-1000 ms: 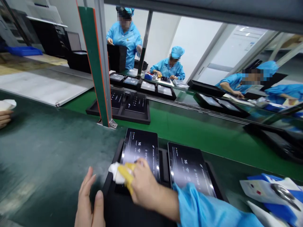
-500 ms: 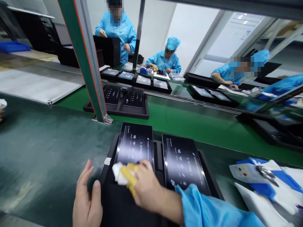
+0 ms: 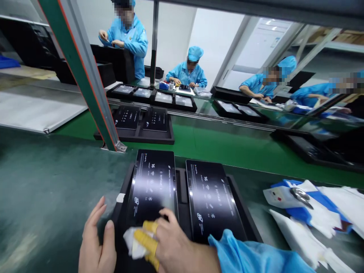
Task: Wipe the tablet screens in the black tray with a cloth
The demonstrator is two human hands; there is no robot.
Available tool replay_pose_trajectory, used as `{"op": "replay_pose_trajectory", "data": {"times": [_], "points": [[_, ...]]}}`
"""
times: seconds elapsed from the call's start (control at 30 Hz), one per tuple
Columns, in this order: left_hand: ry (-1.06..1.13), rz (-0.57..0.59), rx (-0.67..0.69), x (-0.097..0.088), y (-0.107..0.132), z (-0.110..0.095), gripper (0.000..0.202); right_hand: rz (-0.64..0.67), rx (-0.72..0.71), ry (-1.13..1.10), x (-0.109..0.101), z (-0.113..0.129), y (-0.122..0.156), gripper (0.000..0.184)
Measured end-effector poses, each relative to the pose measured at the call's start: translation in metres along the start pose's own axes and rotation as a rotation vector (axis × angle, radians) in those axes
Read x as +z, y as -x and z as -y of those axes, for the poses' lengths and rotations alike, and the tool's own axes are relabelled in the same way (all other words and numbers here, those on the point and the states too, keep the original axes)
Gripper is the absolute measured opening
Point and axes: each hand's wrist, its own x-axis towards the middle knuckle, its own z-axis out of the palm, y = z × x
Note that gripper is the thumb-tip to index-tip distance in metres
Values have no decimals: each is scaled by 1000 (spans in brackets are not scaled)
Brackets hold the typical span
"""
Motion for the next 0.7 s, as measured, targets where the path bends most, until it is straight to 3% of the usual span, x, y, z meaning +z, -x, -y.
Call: {"op": "replay_pose_trajectory", "data": {"times": [0.03,0.1,0.2,0.3,0.4,0.53,0.6,0.7], "points": [[-9,13,-1,0,-1,-1,45,-12,-19,-18,-2,2,0,52],[-54,69,42,3,-1,-2,42,-59,100,15,-16,-15,-10,48],[-275,207,295,12,4,-3,44,-85,417,118,-47,-72,-37,49],[-499,300,536,23,10,-3,56,-45,525,150,-63,-112,-49,52],[-551,270,538,30,14,-3,57,-37,465,135,-50,-98,-30,53],[-609,190,510,32,12,3,59,-3,184,1,-27,-33,15,57],[-616,205,541,32,11,8,63,46,78,-69,-23,-15,25,57],[-627,241,561,33,10,14,55,102,103,-94,-27,-31,9,58]]}}
